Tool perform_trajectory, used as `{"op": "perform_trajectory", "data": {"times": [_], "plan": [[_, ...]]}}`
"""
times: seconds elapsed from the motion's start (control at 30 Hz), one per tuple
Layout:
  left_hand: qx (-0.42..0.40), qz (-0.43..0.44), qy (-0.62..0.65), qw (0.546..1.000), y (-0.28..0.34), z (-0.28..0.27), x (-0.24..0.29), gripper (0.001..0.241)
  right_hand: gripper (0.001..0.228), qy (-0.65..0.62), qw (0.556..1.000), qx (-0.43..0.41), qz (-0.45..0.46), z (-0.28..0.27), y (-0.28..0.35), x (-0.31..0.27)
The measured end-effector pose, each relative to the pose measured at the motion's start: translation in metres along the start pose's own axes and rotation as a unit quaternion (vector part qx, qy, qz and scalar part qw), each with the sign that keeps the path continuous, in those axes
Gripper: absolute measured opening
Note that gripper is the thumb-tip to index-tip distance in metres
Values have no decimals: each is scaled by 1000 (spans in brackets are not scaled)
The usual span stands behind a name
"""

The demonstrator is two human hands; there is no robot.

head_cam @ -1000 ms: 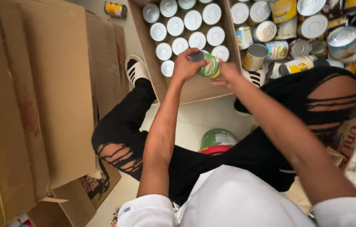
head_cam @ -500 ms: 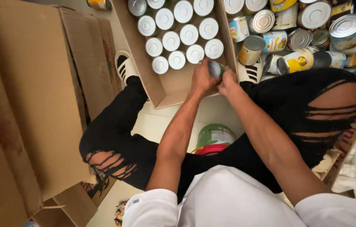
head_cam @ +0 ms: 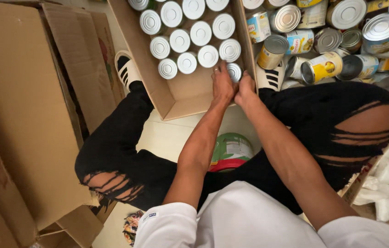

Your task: The person organizes cans by hand, picking them up from a pile on the floor and placing them neatly into a cardboard box.

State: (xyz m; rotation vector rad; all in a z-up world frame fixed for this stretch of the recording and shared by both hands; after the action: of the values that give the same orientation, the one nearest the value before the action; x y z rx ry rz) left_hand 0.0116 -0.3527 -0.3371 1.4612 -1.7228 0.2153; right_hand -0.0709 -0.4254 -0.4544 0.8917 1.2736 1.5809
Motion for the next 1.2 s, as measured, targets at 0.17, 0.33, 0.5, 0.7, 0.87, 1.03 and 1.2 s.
{"op": "perform_trajectory", "data": {"times": [0.17,0.33,0.5,0.7,0.87,1.03,1.2], "plan": [[8,-7,14,1000,-1,2,-1,85,47,12,1000,-15,-14,-3,-1,-2],[12,11,11,1000,-7,10,-6,85,45,11,1000,-15,-16,2,-1,-4],[6,-9,31,999,-5,8,-3,82,41,20,999,47,1,-3,4,-2],[100,8,140,985,-11,37,-57,62,43,48,996,68,13,-4,7,-4],[116,-82,177,974,-16,49,-90,26,48,77,995,61,10,-21,-19,-1],[141,-83,194,967,-14,45,-97,19,53,86,995,39,17,-17,-18,0],[143,-83,185,969,-12,38,-92,22,51,78,996,46,17,-15,-13,-2]]}}
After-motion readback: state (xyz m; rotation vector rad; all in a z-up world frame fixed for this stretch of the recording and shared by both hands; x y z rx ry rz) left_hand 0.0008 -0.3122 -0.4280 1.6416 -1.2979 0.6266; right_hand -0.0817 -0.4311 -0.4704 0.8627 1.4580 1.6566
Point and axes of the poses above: each hand's wrist, its own y-axis away from the middle knuckle, its own z-axis out of the palm, x = y × z, the point moved 5 cm from there along -y, towards the middle knuckle, and after that the axes turned 10 degrees about z, right-handed, at the moved point
